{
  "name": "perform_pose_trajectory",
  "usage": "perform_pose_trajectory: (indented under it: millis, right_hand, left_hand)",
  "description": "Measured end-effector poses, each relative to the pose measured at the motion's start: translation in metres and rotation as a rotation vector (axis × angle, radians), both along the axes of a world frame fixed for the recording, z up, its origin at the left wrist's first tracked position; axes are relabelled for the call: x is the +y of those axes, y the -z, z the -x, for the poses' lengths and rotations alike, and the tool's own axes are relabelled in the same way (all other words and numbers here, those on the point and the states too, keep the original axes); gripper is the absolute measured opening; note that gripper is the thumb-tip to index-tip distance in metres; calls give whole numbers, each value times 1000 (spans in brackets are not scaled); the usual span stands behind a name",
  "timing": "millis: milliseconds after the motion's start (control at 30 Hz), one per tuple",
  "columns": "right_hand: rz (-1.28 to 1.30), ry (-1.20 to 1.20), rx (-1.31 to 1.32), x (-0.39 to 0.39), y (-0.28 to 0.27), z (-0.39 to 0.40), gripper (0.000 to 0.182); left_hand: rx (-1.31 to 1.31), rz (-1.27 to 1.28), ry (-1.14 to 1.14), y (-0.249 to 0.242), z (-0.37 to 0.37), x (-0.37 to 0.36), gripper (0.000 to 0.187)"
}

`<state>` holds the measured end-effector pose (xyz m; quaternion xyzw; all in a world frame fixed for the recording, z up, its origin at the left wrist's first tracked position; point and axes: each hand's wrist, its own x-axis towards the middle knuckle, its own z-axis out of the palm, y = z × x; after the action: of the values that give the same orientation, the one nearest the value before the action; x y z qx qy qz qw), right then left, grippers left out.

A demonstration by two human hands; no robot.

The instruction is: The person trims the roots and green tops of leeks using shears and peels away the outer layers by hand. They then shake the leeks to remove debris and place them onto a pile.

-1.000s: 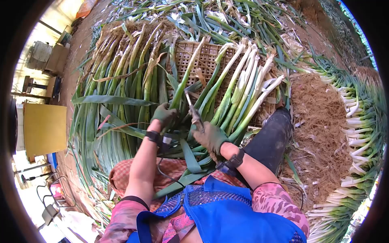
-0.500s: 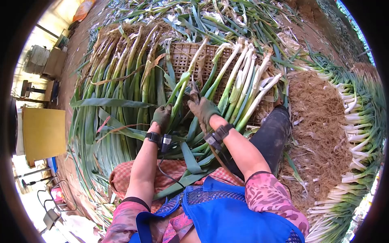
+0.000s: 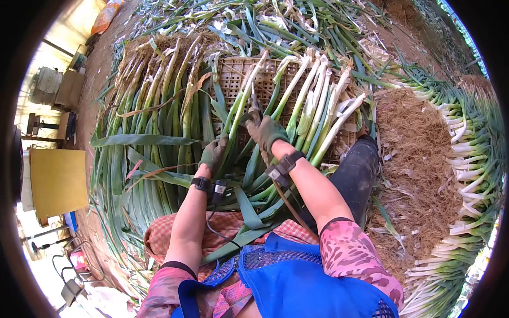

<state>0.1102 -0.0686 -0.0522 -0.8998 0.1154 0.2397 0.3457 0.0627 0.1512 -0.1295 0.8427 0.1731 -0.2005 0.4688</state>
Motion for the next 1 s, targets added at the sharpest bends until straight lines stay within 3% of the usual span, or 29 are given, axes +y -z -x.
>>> perform_pose_trajectory:
  millis: [233, 300, 467, 567, 667, 767, 867, 933, 967, 1000]
  right_hand:
    - [28, -78, -22, -10, 6, -1, 70]
    - [48, 18, 28, -8, -3, -31, 63]
    - [115, -26, -70, -25, 11, -108, 60]
    - [118, -72, 14, -23, -24, -89, 62]
    - [166, -246, -22, -12, -19, -50, 62]
    - [222, -364, -14, -4, -9, -9, 60]
    - [292, -340, 103, -18, -20, 1, 58]
    - [369, -224, 98, -36, -23, 6, 57]
    - [456, -276, 23, -52, -29, 13, 58]
    - [468, -213, 182, -69, -22, 10, 68]
  left_hand:
    - [10, 116, 21, 14, 2, -1, 66]
    - [16, 90, 16, 5, 4, -4, 64]
    - [16, 66, 16, -4, 7, -5, 62]
    - [16, 66, 17, -1, 6, -6, 65]
    - [-3, -161, 68, 20, 4, -8, 67]
    - [25, -201, 185, -7, 3, -22, 67]
    - [110, 69, 143, -23, 10, -65, 57]
    - [29, 152, 256, -22, 12, -99, 55]
    - [7, 210, 325, -3, 9, -114, 53]
    - [-18, 250, 384, -4, 9, -124, 52]
